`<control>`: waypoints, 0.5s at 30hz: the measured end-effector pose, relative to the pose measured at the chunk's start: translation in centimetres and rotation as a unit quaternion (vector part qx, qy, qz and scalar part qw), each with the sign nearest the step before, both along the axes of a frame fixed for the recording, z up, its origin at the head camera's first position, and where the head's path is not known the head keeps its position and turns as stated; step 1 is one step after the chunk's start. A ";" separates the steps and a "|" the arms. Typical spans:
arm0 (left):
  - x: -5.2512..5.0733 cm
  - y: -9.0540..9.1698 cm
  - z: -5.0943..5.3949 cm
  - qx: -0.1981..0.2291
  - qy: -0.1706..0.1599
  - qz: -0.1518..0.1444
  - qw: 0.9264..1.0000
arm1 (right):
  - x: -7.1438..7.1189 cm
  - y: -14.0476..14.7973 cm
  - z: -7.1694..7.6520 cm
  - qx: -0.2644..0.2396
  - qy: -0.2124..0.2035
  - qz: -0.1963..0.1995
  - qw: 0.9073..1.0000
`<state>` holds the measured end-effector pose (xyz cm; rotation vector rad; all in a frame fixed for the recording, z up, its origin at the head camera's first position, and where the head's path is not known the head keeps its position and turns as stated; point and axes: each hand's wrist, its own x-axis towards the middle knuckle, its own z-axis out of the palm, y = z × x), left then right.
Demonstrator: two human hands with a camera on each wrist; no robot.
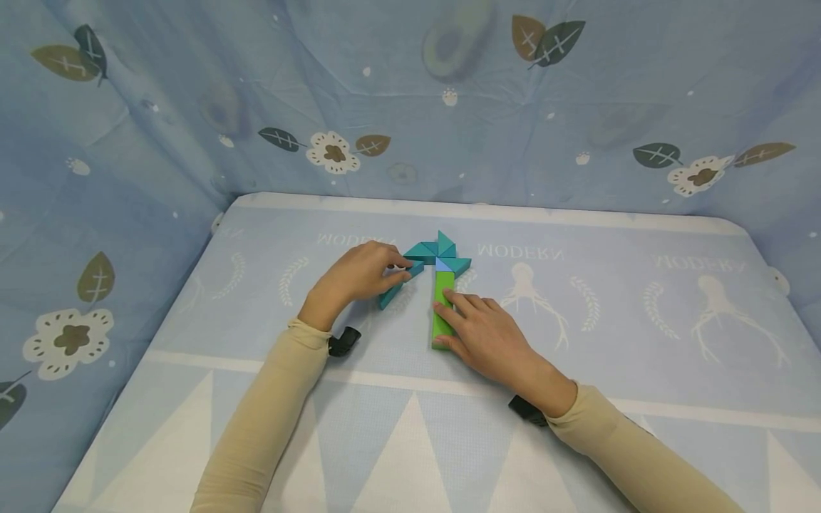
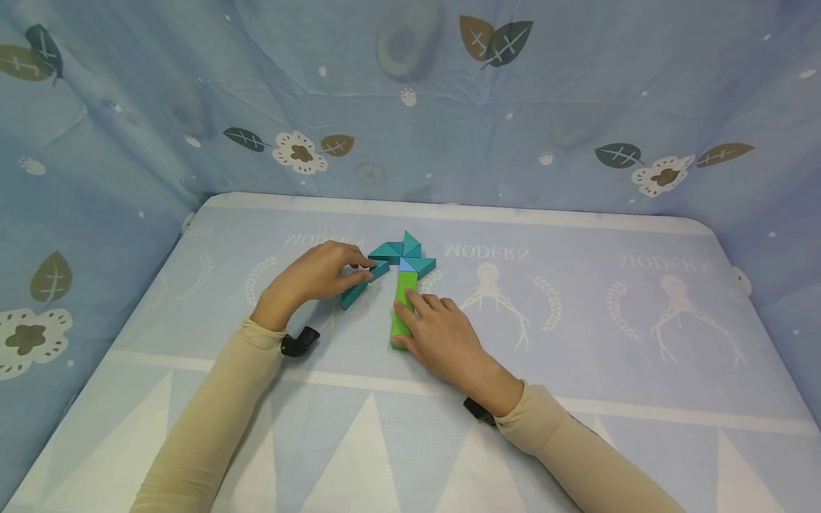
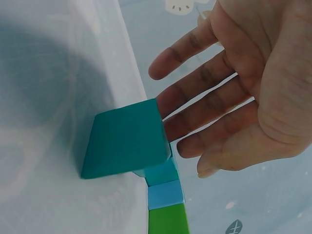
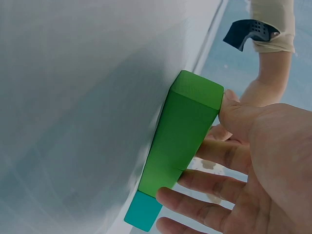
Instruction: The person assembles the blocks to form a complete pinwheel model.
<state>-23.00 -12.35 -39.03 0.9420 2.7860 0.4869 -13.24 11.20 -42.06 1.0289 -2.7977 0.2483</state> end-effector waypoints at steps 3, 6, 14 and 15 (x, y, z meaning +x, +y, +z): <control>0.1 0.2 0.0 -0.001 -0.004 -0.001 1.000 | 0.0 0.0 0.0 0.001 0.003 0.000 1.000; 0.1 0.4 -0.1 -0.004 -0.006 0.000 1.000 | 0.0 0.0 0.0 0.002 0.004 0.000 1.000; 0.3 1.1 -0.5 -0.025 -0.002 -0.006 1.000 | 0.0 0.0 0.0 0.003 0.005 0.001 1.000; 0.4 1.2 -0.5 -0.026 -0.002 -0.006 1.000 | 0.0 0.0 -0.1 0.003 0.005 0.001 1.000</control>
